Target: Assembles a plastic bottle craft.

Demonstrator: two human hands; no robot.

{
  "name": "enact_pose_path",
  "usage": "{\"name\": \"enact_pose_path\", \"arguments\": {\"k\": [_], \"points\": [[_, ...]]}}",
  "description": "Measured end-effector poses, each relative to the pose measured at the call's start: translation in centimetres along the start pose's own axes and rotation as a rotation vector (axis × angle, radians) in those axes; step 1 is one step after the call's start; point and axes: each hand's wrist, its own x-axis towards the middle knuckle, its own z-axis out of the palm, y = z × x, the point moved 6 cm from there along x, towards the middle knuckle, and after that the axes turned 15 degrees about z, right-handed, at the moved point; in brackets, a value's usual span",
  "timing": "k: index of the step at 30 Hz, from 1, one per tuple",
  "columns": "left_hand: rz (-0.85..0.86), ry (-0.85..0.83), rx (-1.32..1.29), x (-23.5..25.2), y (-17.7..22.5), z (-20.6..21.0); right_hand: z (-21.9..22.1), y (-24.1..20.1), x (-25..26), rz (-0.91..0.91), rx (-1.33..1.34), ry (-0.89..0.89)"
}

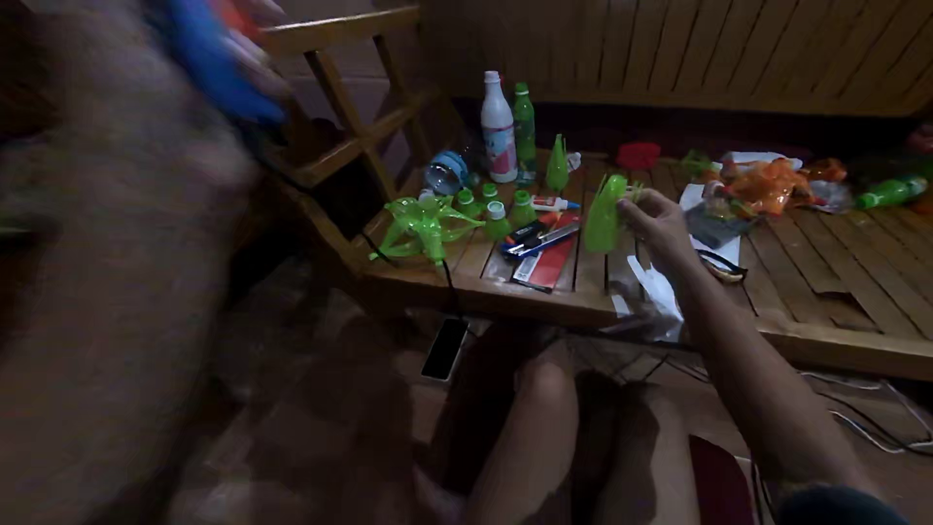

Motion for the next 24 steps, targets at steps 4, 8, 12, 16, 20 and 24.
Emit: {"name": "enact_pose_path", "arguments": {"k": [4,8,12,16,20,24], "points": [[-0.395,0.053,-0.110,-11.2,-5.9,17.3,-0.5,2.2,-0.4,0.052,-0.102,0.045],[-0.543,-0.053,-0.189,-15.3,-9.3,25.2,-1.5,3.1,-1.6,0.039,-0.122,0.107],[-0.362,-0.105,-0.126,-15.0,-9.8,27.4,-1.9,3.2,-1.9,0.003,-0.097,0.164],[-0.312,-0.101,-0.017,-15.6,-10.0,27.5,-1.9,3.4,-2.3,0.021,-0.052,0.193],[-0.320,-0.120,0.029,-17.1,-10.3,28.1,-1.9,3.3,-2.6,-0.019,-0.054,0.180],[-0.248,-0.132,0.022,-17.3,-10.6,28.4,-1.9,3.4,-2.8,-0.002,-0.050,0.180]]}}
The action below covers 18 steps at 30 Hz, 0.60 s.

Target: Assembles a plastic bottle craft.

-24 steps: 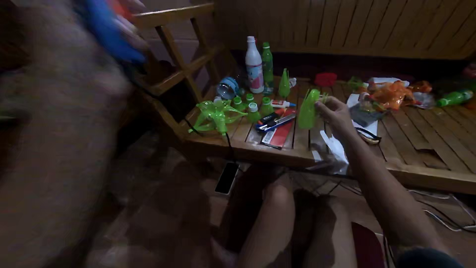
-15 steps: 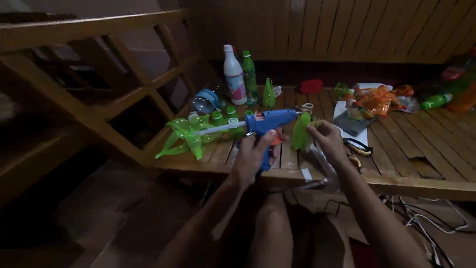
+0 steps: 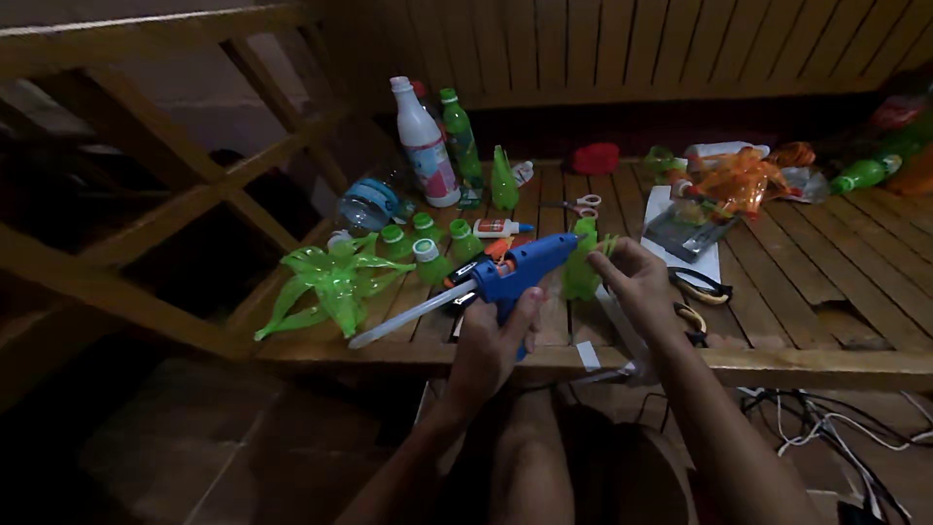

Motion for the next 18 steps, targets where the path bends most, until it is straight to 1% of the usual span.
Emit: {"name": "enact_pose_path", "arguments": {"k": [5,10,15,18], "points": [[0.012,0.038,-0.033,0.39,-0.21,0.09,-0.09,-0.03,-0.12,0.018,0.017,-0.005],[0.047,0.064,0.092,0.28,0.10,0.28,-0.19,-0.15,-0.24,0.027,0.018,0.002],[0.087,0.039,0.196,0.07,0.04,0.57,-0.11,-0.16,-0.11,-0.003,0.018,0.007],[0.066,0.072,0.234,-0.04,-0.02,0.40,-0.03,0.14,0.18,-0.015,0.040,0.005]]}}
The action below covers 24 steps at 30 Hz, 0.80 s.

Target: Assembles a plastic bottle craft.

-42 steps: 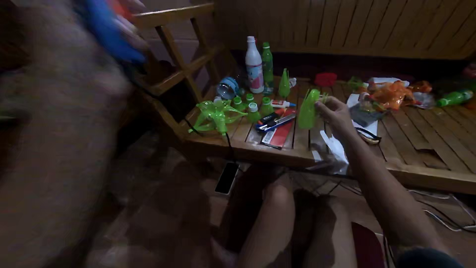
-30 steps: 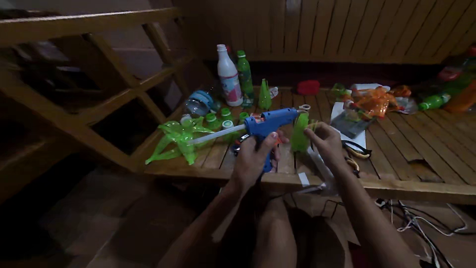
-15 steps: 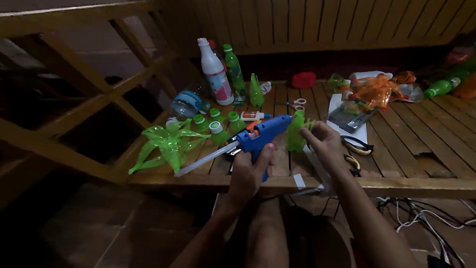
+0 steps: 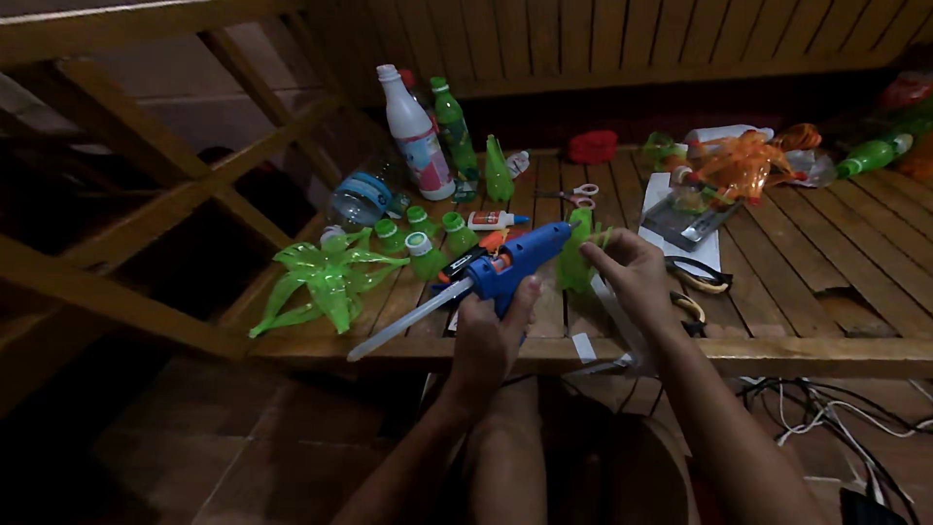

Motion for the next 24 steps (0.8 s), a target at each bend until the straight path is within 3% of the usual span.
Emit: {"name": "enact_pose_path", "arguments": {"k": [24], "points": [[-0.034,0.034,-0.288,1.1,0.3,0.9,-0.5,0.9,0.2,0.302,0.297,-0.132]]}}
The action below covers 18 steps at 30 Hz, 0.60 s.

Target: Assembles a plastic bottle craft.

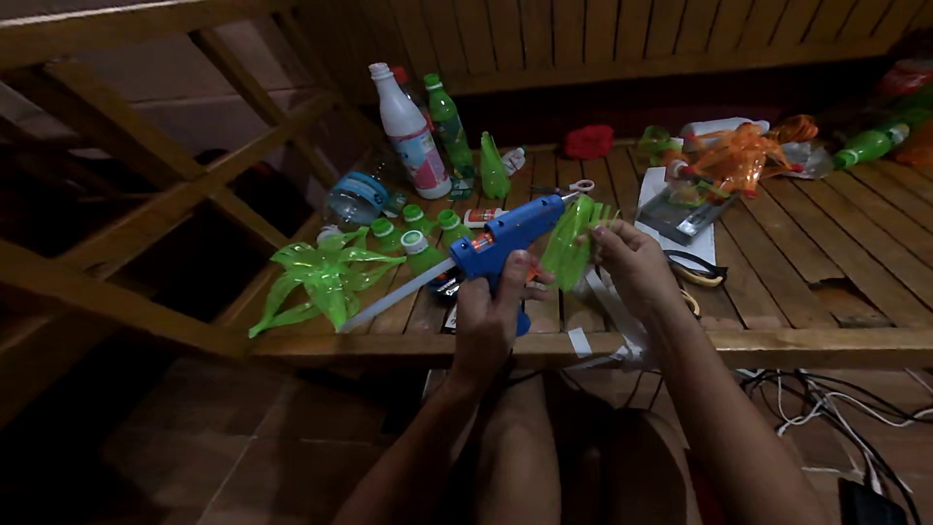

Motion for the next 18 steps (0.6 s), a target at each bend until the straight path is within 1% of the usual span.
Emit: {"name": "enact_pose_path", "arguments": {"k": [3,5,10,15,18], "points": [[-0.003,-0.024,-0.021,0.2,-0.1,0.1,0.1,0.0,0.0,-0.002,0.027,-0.020],[-0.038,-0.056,-0.056,0.5,-0.2,0.4,0.3,0.0,0.1,-0.004,0.039,-0.034],[-0.105,-0.054,-0.087,1.2,-0.9,1.3,0.2,-0.1,0.1,-0.015,0.036,-0.010],[-0.011,-0.039,0.103,0.5,-0.7,0.9,0.2,-0.7,-0.6,-0.162,-0.118,0.099],[-0.020,-0.035,0.185,-0.3,-0.4,0.4,0.3,-1.0,-0.9,-0.251,-0.216,0.143]]}}
